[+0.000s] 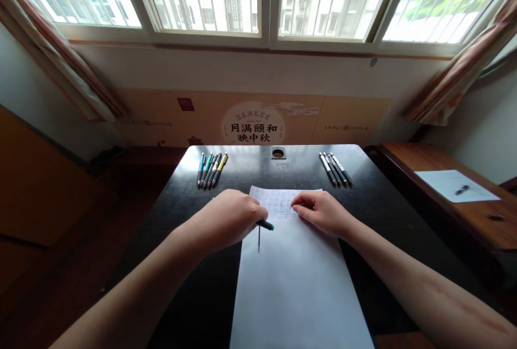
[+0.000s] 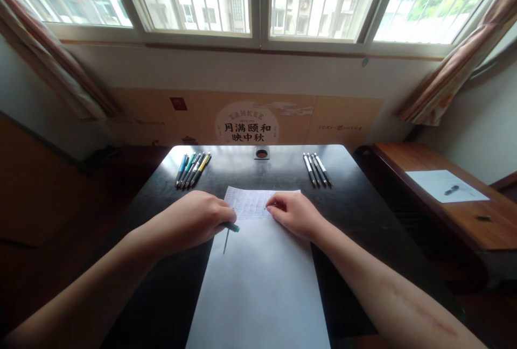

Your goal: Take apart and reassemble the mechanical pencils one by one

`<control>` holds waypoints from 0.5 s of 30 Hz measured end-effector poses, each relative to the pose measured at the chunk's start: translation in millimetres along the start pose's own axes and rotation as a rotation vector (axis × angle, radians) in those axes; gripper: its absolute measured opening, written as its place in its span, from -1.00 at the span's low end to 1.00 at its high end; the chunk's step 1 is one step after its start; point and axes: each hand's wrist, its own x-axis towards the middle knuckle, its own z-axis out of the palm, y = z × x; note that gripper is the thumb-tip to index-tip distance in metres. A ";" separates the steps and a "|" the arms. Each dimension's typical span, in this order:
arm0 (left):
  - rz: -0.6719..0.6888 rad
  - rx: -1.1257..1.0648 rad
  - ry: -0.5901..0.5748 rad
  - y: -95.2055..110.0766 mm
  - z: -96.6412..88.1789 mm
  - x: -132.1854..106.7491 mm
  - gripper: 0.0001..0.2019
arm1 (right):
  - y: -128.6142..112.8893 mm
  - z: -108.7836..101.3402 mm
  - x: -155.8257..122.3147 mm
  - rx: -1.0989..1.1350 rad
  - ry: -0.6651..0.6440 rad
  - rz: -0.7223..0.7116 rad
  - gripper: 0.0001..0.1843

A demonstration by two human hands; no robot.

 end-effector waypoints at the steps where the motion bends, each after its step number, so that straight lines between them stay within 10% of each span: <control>1: -0.006 0.004 -0.001 -1.1 0.8 0.4 -0.81 | -0.3 -0.6 0.2 -0.018 0.014 0.007 -0.87; 15: -0.123 -0.041 0.079 -20.3 25.0 9.2 -0.89 | 9.7 4.3 6.1 -0.100 0.018 -0.145 -0.87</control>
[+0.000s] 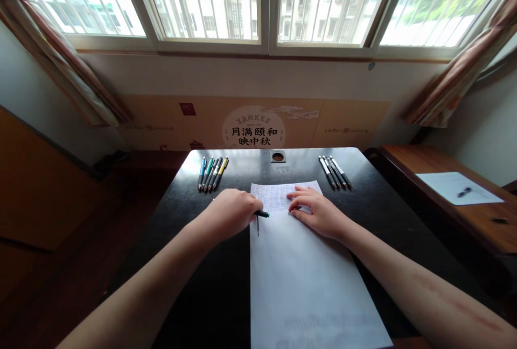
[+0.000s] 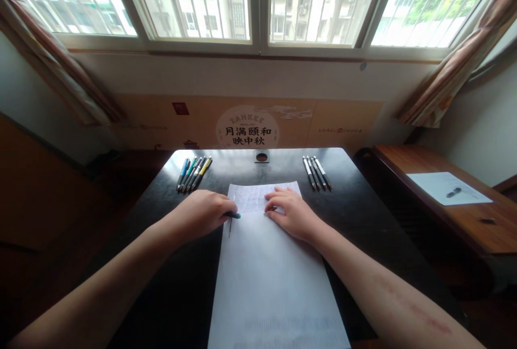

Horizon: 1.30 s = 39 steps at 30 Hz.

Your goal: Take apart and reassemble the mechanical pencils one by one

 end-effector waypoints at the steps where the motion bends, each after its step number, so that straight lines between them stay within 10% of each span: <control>1: 0.008 -0.004 -0.014 1.0 -0.6 -0.1 -0.89 | -0.6 1.9 0.3 -0.009 0.004 0.019 -0.86; 26: 0.117 -0.081 -0.025 1.4 -3.9 -4.3 -0.84 | 0.8 -1.6 -1.5 0.129 0.212 0.048 -0.86; 39: 0.064 -0.445 0.399 20.5 21.2 6.9 -0.88 | -29.6 4.6 -6.9 0.534 -0.017 0.160 -0.68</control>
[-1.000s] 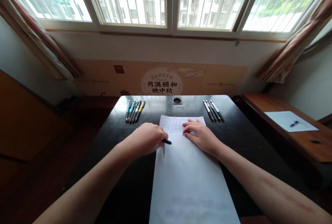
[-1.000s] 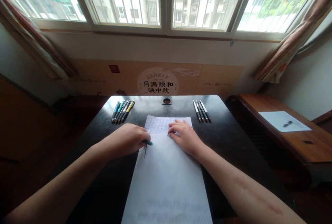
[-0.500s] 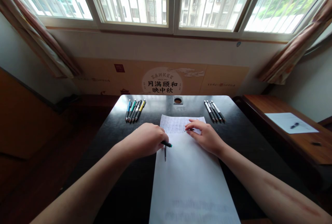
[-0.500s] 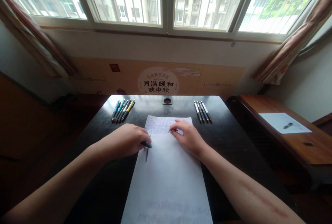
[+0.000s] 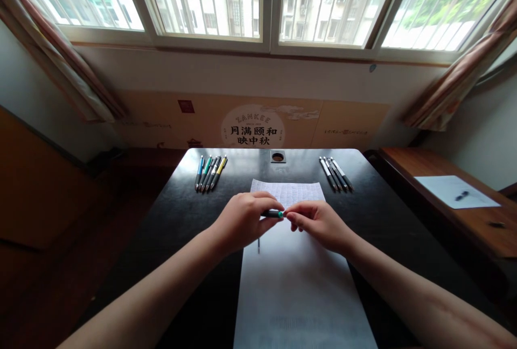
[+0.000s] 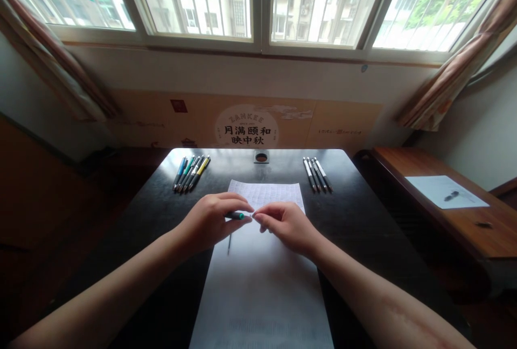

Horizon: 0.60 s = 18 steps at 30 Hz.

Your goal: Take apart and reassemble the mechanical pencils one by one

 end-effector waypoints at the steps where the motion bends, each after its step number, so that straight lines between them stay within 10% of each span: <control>1: 0.024 -0.020 -0.009 0.7 0.1 -0.1 -0.90 | -0.6 1.2 -0.4 0.008 -0.015 0.008 -0.67; 9: 0.087 0.067 -0.028 -12.2 -8.4 -1.1 -0.85 | 7.1 -8.5 2.5 0.063 0.105 0.018 -0.60; 18: 0.054 0.169 -0.338 -25.4 -4.6 1.0 -0.77 | 11.3 -22.5 8.1 0.075 0.287 0.033 -0.55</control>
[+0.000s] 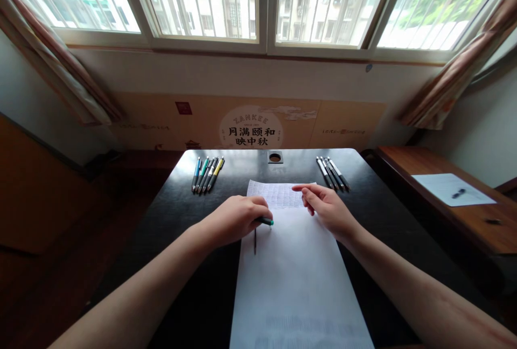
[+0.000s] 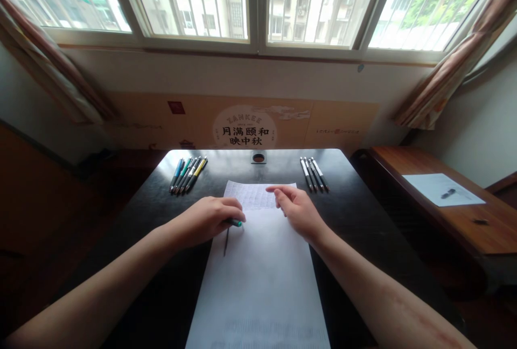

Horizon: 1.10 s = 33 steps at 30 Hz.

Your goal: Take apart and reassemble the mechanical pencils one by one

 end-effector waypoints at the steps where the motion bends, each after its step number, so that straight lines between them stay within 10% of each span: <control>1: -0.002 0.023 -0.014 1.2 0.4 0.6 -0.77 | -0.7 1.2 -0.4 -0.020 0.003 -0.011 -0.58; 33: -0.155 0.075 -0.069 25.0 4.6 2.3 -0.78 | -9.9 -14.9 -2.0 -0.664 -0.272 -0.095 -0.88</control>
